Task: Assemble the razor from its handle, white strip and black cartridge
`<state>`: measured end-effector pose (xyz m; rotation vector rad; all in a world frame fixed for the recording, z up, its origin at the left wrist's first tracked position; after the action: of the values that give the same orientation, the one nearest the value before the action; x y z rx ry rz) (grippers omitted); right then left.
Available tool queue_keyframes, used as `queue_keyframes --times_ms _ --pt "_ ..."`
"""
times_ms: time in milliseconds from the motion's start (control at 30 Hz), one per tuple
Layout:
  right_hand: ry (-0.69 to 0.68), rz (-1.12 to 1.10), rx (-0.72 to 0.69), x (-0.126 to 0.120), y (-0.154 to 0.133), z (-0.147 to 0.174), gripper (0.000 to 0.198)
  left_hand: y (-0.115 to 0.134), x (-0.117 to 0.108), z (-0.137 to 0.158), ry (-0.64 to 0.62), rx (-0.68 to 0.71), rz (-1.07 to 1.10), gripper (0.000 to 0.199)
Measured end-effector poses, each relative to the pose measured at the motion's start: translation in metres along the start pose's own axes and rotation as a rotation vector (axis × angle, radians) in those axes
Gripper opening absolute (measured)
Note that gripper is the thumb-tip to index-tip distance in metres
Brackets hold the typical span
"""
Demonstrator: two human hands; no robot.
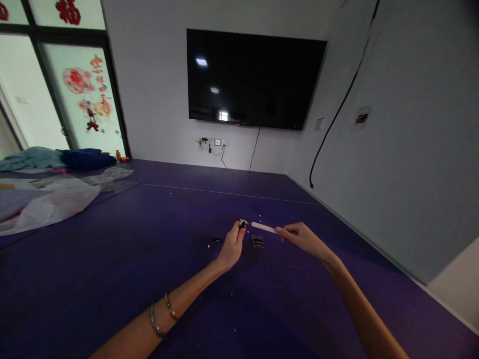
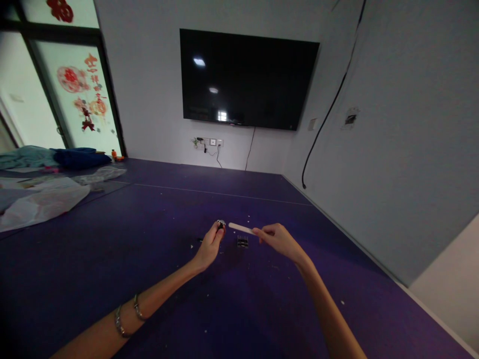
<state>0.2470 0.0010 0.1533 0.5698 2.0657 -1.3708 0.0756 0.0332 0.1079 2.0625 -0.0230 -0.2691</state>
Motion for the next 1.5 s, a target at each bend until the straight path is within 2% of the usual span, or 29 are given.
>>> queue_keyframes --times_ms 167,367,533,767,900,1233,1367,1500 --pt "-0.049 -0.064 -0.039 0.009 -0.011 0.000 0.048 -0.001 0.005 0.002 -0.035 -0.023 0.046 0.023" --pt "-0.130 -0.111 0.013 0.014 0.005 0.001 0.049 -0.001 0.010 0.011 -0.077 -0.039 0.189 0.031" --pt "-0.152 -0.096 -0.038 0.020 -0.013 0.002 0.049 0.000 0.020 0.014 -0.144 -0.062 0.320 0.035" --pt "-0.116 0.030 -0.002 0.010 -0.008 0.004 0.050 0.000 0.026 0.016 -0.198 -0.142 0.483 0.035" --pt "-0.091 0.036 -0.053 0.011 -0.020 0.004 0.049 -0.002 0.031 0.019 -0.222 -0.171 0.502 0.037" --pt "-0.076 0.095 -0.048 0.004 -0.019 0.005 0.049 -0.001 0.026 0.023 -0.167 -0.169 0.545 0.039" --pt "-0.084 0.074 -0.077 0.011 -0.026 0.005 0.048 -0.001 0.030 0.024 -0.182 -0.188 0.551 0.041" --pt "-0.084 0.091 -0.061 0.006 -0.018 0.004 0.049 0.001 0.032 0.025 -0.190 -0.184 0.604 0.041"
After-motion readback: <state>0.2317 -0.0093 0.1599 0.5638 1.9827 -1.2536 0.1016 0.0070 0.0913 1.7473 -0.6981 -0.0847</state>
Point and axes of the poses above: each hand's wrist, its own z-axis away from the middle knuckle, its own x-axis out of the palm, y = z × x, the point moved 10 cm from there along -z, towards the middle knuckle, and after that the axes turned 5 degrees about -x, right-handed, at the moved point
